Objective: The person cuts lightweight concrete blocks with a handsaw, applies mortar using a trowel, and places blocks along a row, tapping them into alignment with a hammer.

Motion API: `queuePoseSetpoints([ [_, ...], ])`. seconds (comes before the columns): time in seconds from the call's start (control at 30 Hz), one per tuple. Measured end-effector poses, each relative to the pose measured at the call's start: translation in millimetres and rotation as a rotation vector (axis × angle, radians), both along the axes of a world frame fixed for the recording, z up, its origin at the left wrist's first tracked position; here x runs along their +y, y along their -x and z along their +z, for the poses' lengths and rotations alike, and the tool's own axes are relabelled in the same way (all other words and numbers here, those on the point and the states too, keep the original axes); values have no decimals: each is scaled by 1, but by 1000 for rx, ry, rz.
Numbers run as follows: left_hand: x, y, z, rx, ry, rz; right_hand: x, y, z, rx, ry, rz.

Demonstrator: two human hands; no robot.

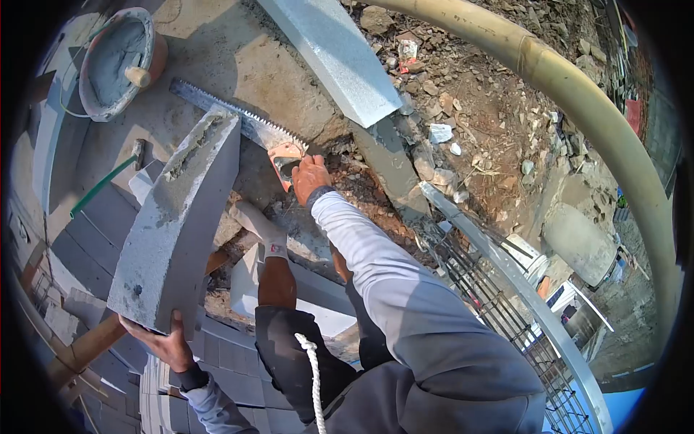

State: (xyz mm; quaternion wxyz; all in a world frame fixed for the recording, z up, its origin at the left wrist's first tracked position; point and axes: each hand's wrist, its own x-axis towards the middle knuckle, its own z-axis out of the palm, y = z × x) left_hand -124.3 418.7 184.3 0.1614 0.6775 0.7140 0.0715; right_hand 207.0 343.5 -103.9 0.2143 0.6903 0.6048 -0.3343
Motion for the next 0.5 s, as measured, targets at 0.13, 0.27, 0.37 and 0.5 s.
queuePoseSetpoints([
  [0.13, -20, -9, -2, 17, -11, 82, 2, -18, -17, -37, 80, 107],
  [0.27, -39, -11, -6, 17, 14, 145, -28, -3, -65, -24, -173, -12],
  [0.37, -48, -23, -8, -103, 52, 250, -45, 5, -102, -74, -317, 25],
  [0.5, -45, -1, -12, -255, 119, 284, -40, 18, -122, -151, -373, -52],
])
